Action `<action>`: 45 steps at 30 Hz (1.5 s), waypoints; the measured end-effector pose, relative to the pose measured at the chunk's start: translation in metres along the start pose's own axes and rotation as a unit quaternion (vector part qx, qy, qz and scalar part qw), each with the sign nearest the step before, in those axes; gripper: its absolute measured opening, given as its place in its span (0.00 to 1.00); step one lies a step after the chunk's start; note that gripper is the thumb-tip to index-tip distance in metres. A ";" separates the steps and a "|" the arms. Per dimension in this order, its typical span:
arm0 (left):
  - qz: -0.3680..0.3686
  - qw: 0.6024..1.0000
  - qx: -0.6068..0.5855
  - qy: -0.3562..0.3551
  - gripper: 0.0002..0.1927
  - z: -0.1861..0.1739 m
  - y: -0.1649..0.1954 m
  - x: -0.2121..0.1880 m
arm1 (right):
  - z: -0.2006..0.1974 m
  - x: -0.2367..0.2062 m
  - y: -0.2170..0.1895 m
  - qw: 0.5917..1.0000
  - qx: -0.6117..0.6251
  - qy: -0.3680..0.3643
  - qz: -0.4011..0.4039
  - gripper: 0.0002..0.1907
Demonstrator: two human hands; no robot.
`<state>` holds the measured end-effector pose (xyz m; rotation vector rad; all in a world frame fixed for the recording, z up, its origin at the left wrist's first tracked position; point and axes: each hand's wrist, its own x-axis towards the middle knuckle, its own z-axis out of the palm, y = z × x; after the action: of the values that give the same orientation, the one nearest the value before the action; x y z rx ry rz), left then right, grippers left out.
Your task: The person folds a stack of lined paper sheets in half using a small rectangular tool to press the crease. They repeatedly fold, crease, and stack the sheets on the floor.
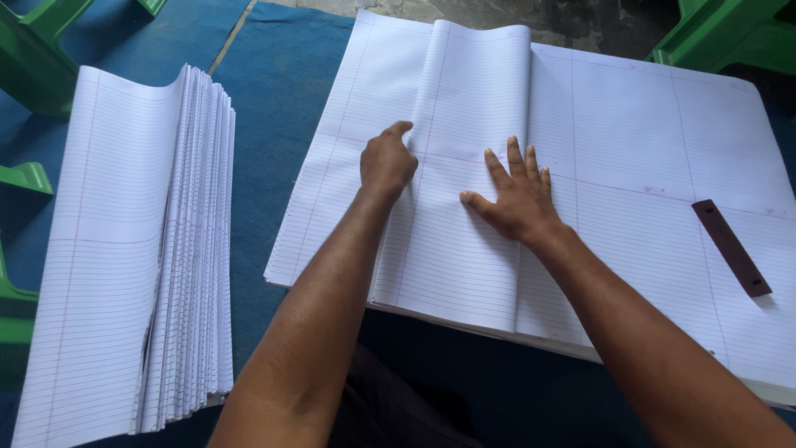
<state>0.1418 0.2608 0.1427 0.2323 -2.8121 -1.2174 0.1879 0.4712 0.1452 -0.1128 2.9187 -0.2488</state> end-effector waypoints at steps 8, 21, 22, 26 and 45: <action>0.012 0.980 0.163 -0.111 0.10 -0.011 0.015 0.000 | -0.022 -0.004 0.025 0.994 0.087 0.030 -0.053 0.41; 0.149 0.925 0.313 -0.155 0.09 0.010 0.017 0.027 | -0.048 -0.028 0.176 0.973 0.107 0.120 0.166 0.28; 0.145 0.922 0.319 -0.167 0.09 0.009 0.021 0.026 | -0.046 -0.032 0.190 0.975 0.067 0.143 0.156 0.28; 0.103 0.914 0.320 -0.228 0.08 -0.005 0.029 0.025 | -0.038 -0.040 0.238 0.961 -0.074 0.170 0.203 0.37; 0.031 0.877 0.332 -0.345 0.58 -0.016 0.063 0.009 | -0.047 -0.084 0.232 0.958 -0.041 0.056 0.277 0.39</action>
<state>0.1283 0.2904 0.1990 -0.3436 -3.7226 -0.2683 0.2466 0.7144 0.1665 0.7174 2.9208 -0.0413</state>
